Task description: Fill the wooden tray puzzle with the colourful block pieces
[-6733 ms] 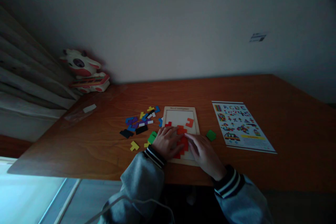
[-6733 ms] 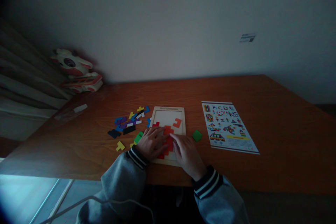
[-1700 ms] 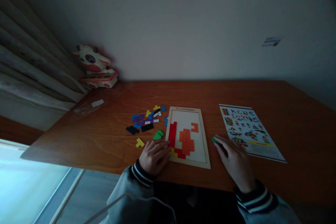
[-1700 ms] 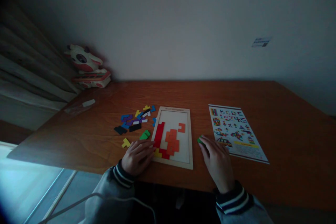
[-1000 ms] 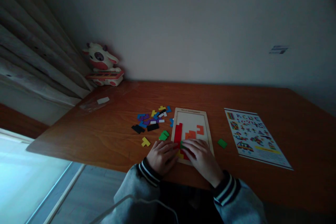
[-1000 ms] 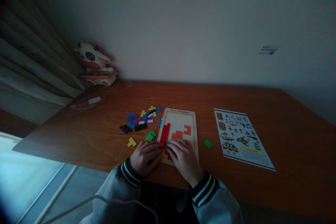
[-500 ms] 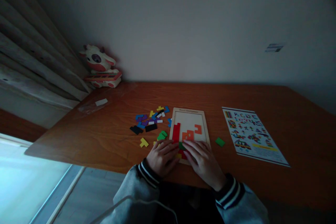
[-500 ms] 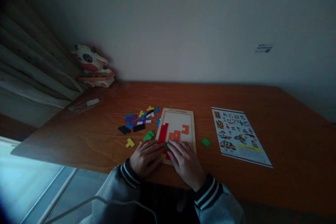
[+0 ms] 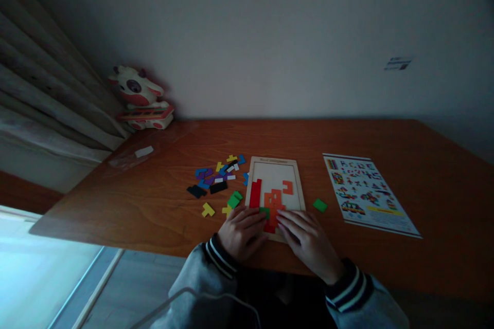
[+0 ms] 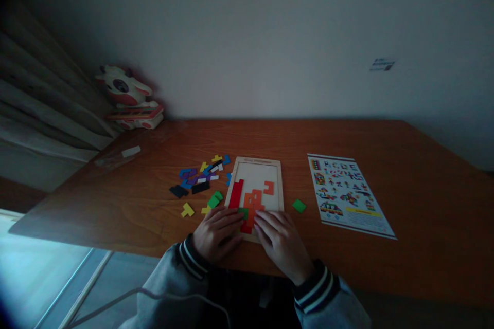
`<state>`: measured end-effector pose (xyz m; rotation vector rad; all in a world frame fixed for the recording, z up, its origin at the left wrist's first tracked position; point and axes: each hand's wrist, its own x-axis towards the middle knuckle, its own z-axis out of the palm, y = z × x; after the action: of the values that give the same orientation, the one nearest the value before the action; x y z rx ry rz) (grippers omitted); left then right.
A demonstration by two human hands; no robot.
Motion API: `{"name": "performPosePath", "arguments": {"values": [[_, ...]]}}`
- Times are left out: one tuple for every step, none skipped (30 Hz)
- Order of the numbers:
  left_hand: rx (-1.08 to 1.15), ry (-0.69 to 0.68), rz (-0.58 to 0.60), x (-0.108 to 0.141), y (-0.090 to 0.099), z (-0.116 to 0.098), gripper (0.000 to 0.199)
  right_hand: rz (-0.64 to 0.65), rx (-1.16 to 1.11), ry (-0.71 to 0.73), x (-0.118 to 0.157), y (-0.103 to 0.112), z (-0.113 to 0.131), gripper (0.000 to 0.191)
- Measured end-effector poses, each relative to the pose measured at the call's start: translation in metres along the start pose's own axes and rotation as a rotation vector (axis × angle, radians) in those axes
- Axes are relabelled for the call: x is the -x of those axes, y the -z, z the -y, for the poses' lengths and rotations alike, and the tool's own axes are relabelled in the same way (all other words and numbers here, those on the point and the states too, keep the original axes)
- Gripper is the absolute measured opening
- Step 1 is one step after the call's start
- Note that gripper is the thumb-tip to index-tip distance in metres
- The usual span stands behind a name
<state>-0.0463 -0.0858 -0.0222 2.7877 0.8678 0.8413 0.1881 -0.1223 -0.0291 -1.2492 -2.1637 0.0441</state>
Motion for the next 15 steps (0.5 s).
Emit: {"name": "performPosePath", "arguments": {"values": [[0.003,-0.001,-0.003,-0.0005,0.0005,-0.0002,0.030,0.003,-0.005,0.000,-0.0005,0.0003,0.0004,0.025],[0.007,0.000,-0.005,-0.0008,0.0008,-0.0004,0.029,0.006,-0.007,0.000,-0.0007,0.0006,0.0005,0.024],[0.010,0.005,-0.012,-0.0009,0.0010,-0.0005,0.028,0.009,-0.006,-0.001,-0.0008,0.0009,0.0004,0.023],[0.013,0.010,-0.019,-0.0009,0.0010,-0.0007,0.027,0.012,-0.004,0.001,-0.0007,0.0010,0.0001,0.022],[0.016,0.016,-0.024,-0.0008,0.0008,-0.0008,0.026,0.016,0.000,0.006,-0.0004,0.0010,-0.0003,0.020],[0.020,0.020,-0.028,-0.0007,0.0006,-0.0010,0.025,0.019,0.004,0.011,0.0001,0.0010,-0.0008,0.020],[0.023,0.022,-0.033,-0.0006,0.0004,-0.0011,0.025,0.022,0.009,0.016,0.0006,0.0010,-0.0013,0.019],[0.027,0.022,-0.038,-0.0006,0.0002,-0.0012,0.025,0.026,0.012,0.019,0.0010,0.0011,-0.0017,0.020],[0.031,0.022,-0.041,-0.0007,0.0001,-0.0013,0.025,0.031,0.015,0.021,0.0014,0.0013,-0.0019,0.020],[0.033,0.019,-0.044,-0.0009,0.0000,-0.0014,0.025,0.033,0.017,0.021,0.0014,0.0017,-0.0019,0.020],[0.035,0.017,-0.047,-0.0013,0.0001,-0.0014,0.025,0.037,0.019,0.019,0.0010,0.0024,-0.0016,0.020],[0.036,0.015,-0.050,-0.0017,0.0002,-0.0015,0.025,0.041,0.020,0.018,0.0002,0.0031,-0.0012,0.020],[0.037,0.012,-0.051,-0.0021,0.0004,-0.0015,0.025,0.045,0.021,0.015,-0.0011,0.0039,-0.0007,0.020],[0.037,0.011,-0.052,-0.0024,0.0006,-0.0015,0.026,0.052,0.022,0.009,-0.0029,0.0045,-0.0002,0.022],[0.037,0.010,-0.053,-0.0026,0.0007,-0.0015,0.026,0.060,0.022,0.005,-0.0051,0.0048,0.0002,0.024]]}}
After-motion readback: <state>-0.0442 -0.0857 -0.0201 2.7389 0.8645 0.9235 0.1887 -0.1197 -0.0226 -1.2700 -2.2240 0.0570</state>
